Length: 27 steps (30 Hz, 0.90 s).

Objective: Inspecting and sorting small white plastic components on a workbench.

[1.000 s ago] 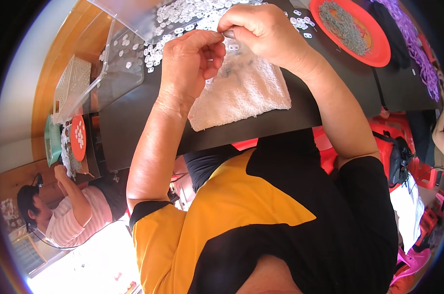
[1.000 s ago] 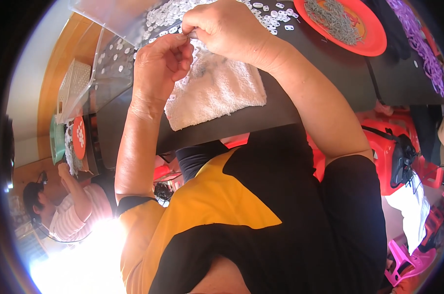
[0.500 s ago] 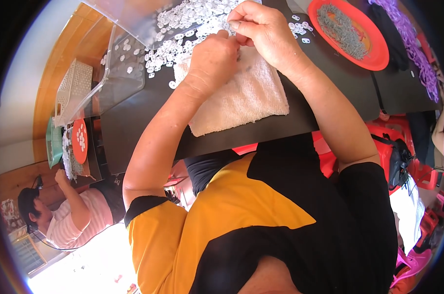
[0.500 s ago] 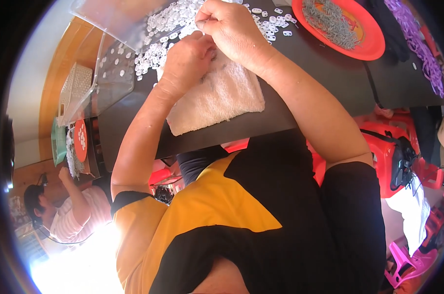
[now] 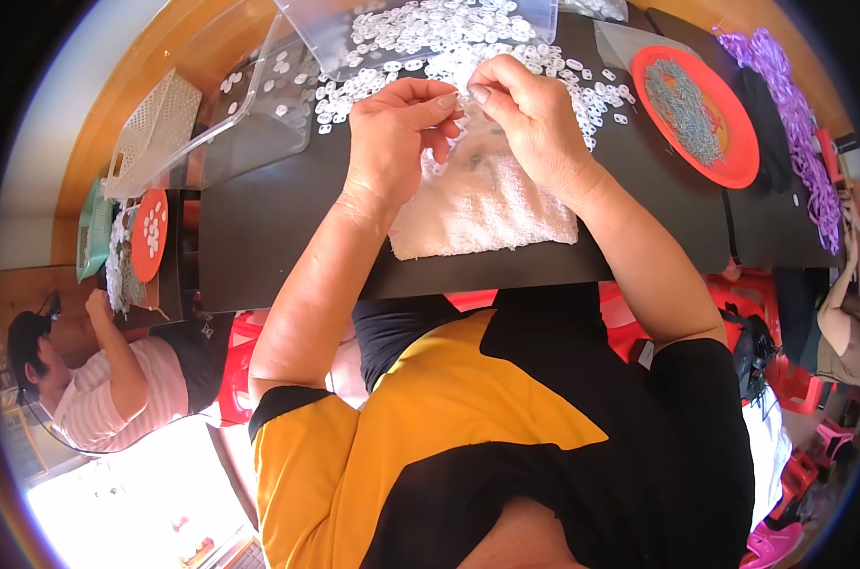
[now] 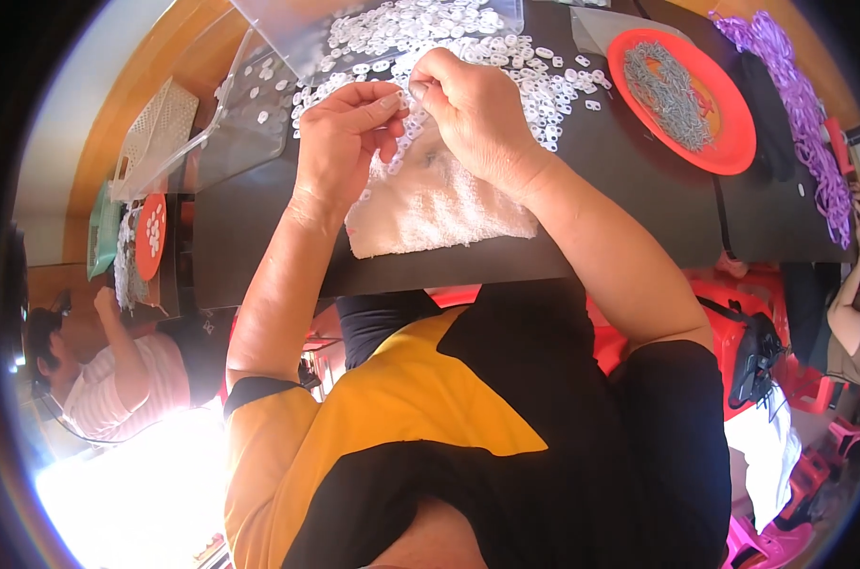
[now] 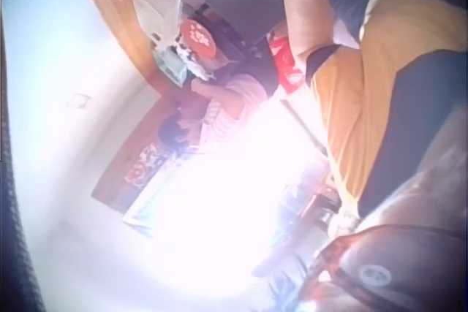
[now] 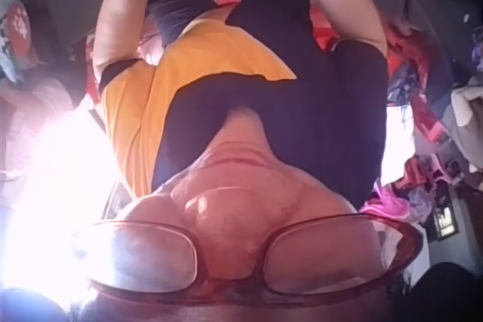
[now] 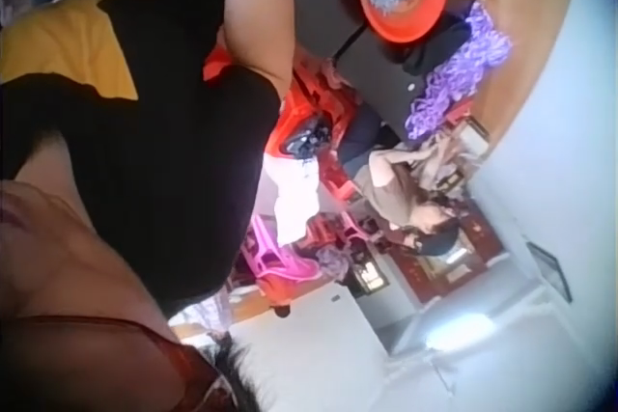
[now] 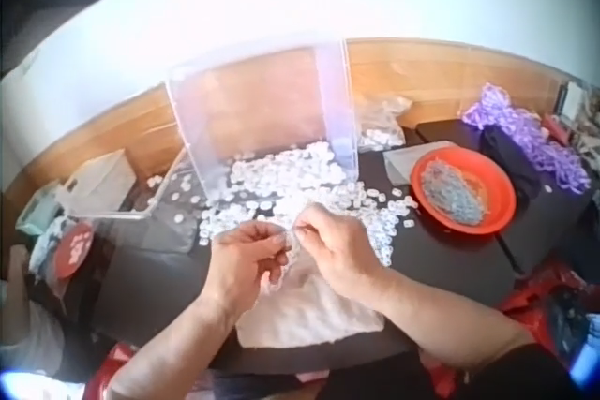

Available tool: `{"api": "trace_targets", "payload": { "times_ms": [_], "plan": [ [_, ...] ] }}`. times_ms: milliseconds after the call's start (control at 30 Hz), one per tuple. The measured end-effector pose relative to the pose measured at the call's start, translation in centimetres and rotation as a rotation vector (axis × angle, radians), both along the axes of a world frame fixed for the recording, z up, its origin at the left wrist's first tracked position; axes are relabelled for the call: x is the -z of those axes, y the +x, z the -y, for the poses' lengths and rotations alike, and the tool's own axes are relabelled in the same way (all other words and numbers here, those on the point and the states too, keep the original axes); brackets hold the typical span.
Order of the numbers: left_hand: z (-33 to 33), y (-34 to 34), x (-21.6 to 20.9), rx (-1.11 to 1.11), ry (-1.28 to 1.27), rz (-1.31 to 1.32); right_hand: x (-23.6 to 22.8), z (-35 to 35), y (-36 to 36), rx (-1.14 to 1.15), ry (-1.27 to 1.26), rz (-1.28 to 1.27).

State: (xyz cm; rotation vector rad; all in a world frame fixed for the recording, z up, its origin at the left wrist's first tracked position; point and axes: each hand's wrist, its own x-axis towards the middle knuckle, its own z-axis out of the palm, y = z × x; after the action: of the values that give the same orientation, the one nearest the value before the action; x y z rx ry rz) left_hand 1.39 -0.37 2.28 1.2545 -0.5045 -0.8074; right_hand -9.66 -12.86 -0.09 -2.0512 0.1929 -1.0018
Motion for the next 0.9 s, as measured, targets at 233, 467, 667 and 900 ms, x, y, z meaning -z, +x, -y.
{"api": "trace_targets", "payload": {
  "times_ms": [233,467,667,900],
  "plan": [
    [-0.6,-0.9,1.3,-0.057,-0.093,-0.022,0.5,-0.3,0.2,-0.038,-0.051,-0.030],
    [-0.9,-0.7,2.2,-0.108,-0.076,-0.029,0.0,0.0,-0.2,-0.029,-0.029,-0.116],
    [-0.7,-1.0,2.4,-0.132,-0.050,0.039,0.4,-0.3,-0.2,-0.061,-0.166,-0.148],
    [-0.7,-1.6,1.9,-0.145,-0.008,0.070,0.8,-0.3,0.2,-0.050,-0.186,-0.129]
  ]
}}
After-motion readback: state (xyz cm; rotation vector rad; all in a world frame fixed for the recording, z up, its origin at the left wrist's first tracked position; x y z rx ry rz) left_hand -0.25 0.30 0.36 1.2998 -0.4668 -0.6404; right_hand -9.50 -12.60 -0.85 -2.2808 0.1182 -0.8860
